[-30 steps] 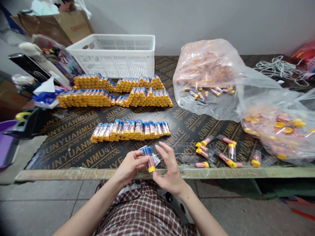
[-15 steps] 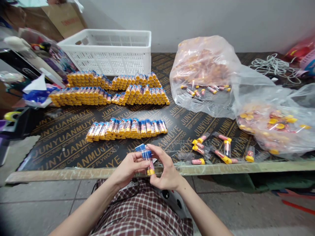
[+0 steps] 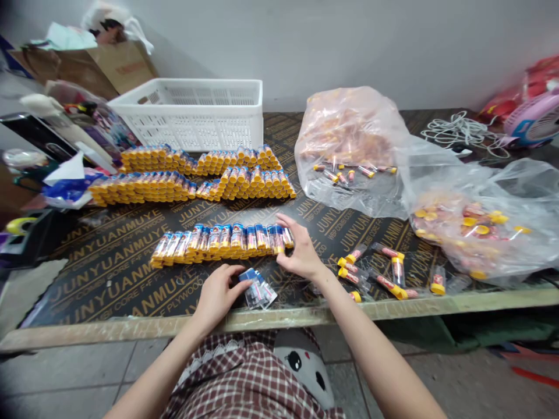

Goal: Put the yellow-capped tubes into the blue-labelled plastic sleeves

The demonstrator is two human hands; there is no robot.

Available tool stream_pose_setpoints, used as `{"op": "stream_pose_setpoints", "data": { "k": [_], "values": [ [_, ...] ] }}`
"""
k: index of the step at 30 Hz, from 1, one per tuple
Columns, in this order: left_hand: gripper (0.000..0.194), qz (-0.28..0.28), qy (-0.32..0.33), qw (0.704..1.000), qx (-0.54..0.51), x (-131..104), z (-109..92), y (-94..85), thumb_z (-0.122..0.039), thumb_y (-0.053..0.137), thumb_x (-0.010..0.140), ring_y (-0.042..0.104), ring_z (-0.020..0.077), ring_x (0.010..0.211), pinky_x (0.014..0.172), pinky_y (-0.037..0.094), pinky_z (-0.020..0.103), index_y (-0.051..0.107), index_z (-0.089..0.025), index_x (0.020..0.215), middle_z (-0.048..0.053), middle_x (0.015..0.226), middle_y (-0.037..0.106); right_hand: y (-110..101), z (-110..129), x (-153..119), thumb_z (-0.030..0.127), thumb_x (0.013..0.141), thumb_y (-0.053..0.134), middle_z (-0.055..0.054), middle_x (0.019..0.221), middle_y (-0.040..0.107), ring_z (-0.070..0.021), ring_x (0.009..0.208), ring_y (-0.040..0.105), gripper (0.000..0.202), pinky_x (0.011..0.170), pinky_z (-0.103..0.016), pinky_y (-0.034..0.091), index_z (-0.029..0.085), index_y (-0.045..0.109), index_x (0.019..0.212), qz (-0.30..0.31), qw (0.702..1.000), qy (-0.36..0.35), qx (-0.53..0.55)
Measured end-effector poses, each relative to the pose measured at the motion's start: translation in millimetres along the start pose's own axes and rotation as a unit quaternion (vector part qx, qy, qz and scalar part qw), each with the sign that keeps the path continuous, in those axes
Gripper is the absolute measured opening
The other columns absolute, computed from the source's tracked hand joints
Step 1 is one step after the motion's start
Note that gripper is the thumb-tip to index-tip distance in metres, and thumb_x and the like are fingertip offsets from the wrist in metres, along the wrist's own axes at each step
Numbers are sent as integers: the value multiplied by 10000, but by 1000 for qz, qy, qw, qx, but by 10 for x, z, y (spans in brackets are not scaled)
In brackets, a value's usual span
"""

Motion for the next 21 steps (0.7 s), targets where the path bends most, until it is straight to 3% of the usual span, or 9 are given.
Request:
{"op": "stream_pose_setpoints", "data": {
  "k": [4, 9, 12, 14, 16, 18, 21],
  "values": [
    [119, 14, 20, 994, 105, 31, 83, 32, -304, 623, 766, 571, 179, 754, 685, 393, 272, 650, -190, 780, 31, 802, 605, 110, -227, 315, 139, 570, 558, -104, 1242, 568, -267, 1145, 545, 806, 1001, -457, 322, 209, 348, 1345, 69, 996, -4, -52],
    [126, 6, 28, 995, 95, 25, 99, 64, -267, 569, 790, 560, 168, 691, 647, 371, 257, 604, -189, 697, 17, 729, 606, 134, -178, 348, 231, 595, 616, -122, 1335, 509, -286, 1240, 461, 828, 1013, -457, 288, 201, 331, 1373, 106, 991, -15, -84],
    [119, 14, 12, 997, 80, 39, 113, 58, -274, 580, 777, 559, 165, 645, 630, 362, 256, 600, -189, 696, 12, 683, 620, -146, -113, 226, 321, 669, 636, -126, 1419, 411, -280, 1310, 365, 824, 1015, -433, 281, 211, 288, 1407, 111, 977, 9, -183],
    [132, 18, 3, 997, 76, 40, 116, 51, -285, 583, 776, 563, 165, 637, 622, 355, 255, 601, -191, 685, 13, 668, 628, -424, -124, 79, 342, 741, 609, -132, 1333, 493, -269, 1231, 443, 675, 959, -396, 330, 203, 379, 1361, 125, 940, 74, -309],
    [136, 19, 5, 997, 73, 30, 108, 45, -284, 579, 779, 564, 162, 639, 623, 351, 254, 608, -193, 681, 14, 673, 637, -697, -188, -108, 305, 777, 584, -125, 1111, 620, -269, 1053, 550, 406, 864, -370, 374, 185, 568, 1165, 161, 888, 144, -407],
    [125, 14, 11, 997, 71, 14, 92, 42, -271, 582, 774, 555, 156, 632, 622, 349, 252, 609, -194, 679, 12, 668, 631, -892, -291, -295, 237, 765, 580, -120, 873, 657, -264, 880, 592, 181, 768, -344, 393, 148, 653, 905, 184, 866, 172, -431],
    [96, -12, 21, 998, 52, 3, 56, 36, -243, 620, 730, 537, 151, 636, 621, 351, 251, 592, -188, 656, 8, 658, 606, -974, -470, -506, 156, 744, 563, -95, 752, 637, -230, 776, 594, 74, 688, -293, 388, 150, 636, 728, 213, 856, 180, -435]
  ]
}}
Point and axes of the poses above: each hand's wrist, its own x-axis towards the middle knuckle, its own y-axis out of the palm, z = x × y, the point moved 1 cm from there along x, towards the middle knuckle
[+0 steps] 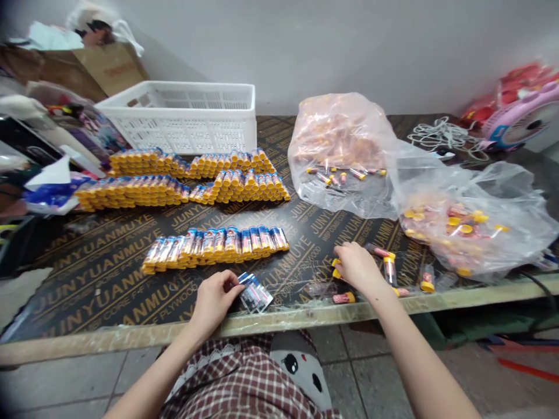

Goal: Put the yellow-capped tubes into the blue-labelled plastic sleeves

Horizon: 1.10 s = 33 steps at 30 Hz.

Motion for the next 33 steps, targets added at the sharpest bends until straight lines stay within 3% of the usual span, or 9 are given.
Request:
{"op": "stream_pose_setpoints", "data": {
  "k": [4, 7, 10, 13, 17, 20, 27, 33],
  "values": [
    [136, 1, -38, 984, -176, 27, -43, -9, -259, 632, 710, 526, 128, 583, 586, 378, 235, 536, -184, 650, -18, 605, 571, 211, -23, 10, 89, 717, 540, -63, 717, 624, -199, 709, 606, 113, 626, -262, 386, 164, 624, 709, 20, 1000, -15, 8],
    [215, 26, -129, 920, -369, 55, -61, -5, -265, 693, 642, 533, 111, 508, 561, 422, 228, 496, -184, 674, -51, 517, 545, 199, 20, 24, 77, 725, 521, -69, 766, 625, -210, 733, 619, 179, 632, -275, 413, 158, 643, 828, 15, 1000, -18, 14],
    [314, 42, -196, 850, -486, 64, -85, -4, -180, 774, 521, 577, 103, 537, 591, 467, 221, 569, -148, 757, -16, 595, 641, 30, 166, -37, 159, 793, 513, -70, 849, 602, -188, 718, 609, 321, 644, -289, 464, 151, 595, 1103, -57, 993, -32, 103],
    [344, 41, -226, 807, -545, 58, -113, -4, -171, 816, 471, 605, 100, 589, 624, 496, 218, 637, -109, 758, 23, 678, 683, -162, 470, -181, 256, 833, 539, -54, 872, 589, -152, 693, 598, 312, 623, -271, 512, 190, 593, 1133, -154, 941, -46, 299],
    [321, 19, -259, 765, -589, 52, -128, 11, -286, 840, 499, 601, 93, 564, 581, 506, 214, 665, -109, 701, 20, 662, 678, -184, 976, -396, 251, 844, 572, -59, 967, 596, -167, 862, 617, 165, 707, -275, 556, 223, 660, 981, -184, 856, -60, 480],
    [342, -5, -267, 757, -596, 55, -120, 21, -316, 852, 484, 590, 83, 534, 554, 493, 198, 671, -105, 684, 19, 636, 679, -74, 1240, -506, 214, 836, 589, -64, 1000, 595, -184, 905, 613, 192, 728, -303, 562, 243, 656, 1014, -216, 830, -56, 511],
    [391, -44, -279, 756, -590, 56, -104, 19, -400, 854, 462, 598, 106, 502, 523, 469, 198, 637, -115, 618, 20, 522, 649, 6, 1435, -584, 113, 820, 583, -68, 978, 618, -207, 914, 607, 305, 805, -380, 526, 269, 640, 1076, -313, 836, -75, 445],
    [371, -51, -261, 769, -582, 30, -125, 46, -420, 813, 546, 596, 106, 540, 558, 491, 216, 652, -103, 651, 28, 586, 661, 62, 1513, -607, 90, 811, 582, -64, 1005, 612, -195, 920, 609, 381, 816, -353, 527, 284, 624, 1137, -278, 828, -118, 472]
  ]
}}
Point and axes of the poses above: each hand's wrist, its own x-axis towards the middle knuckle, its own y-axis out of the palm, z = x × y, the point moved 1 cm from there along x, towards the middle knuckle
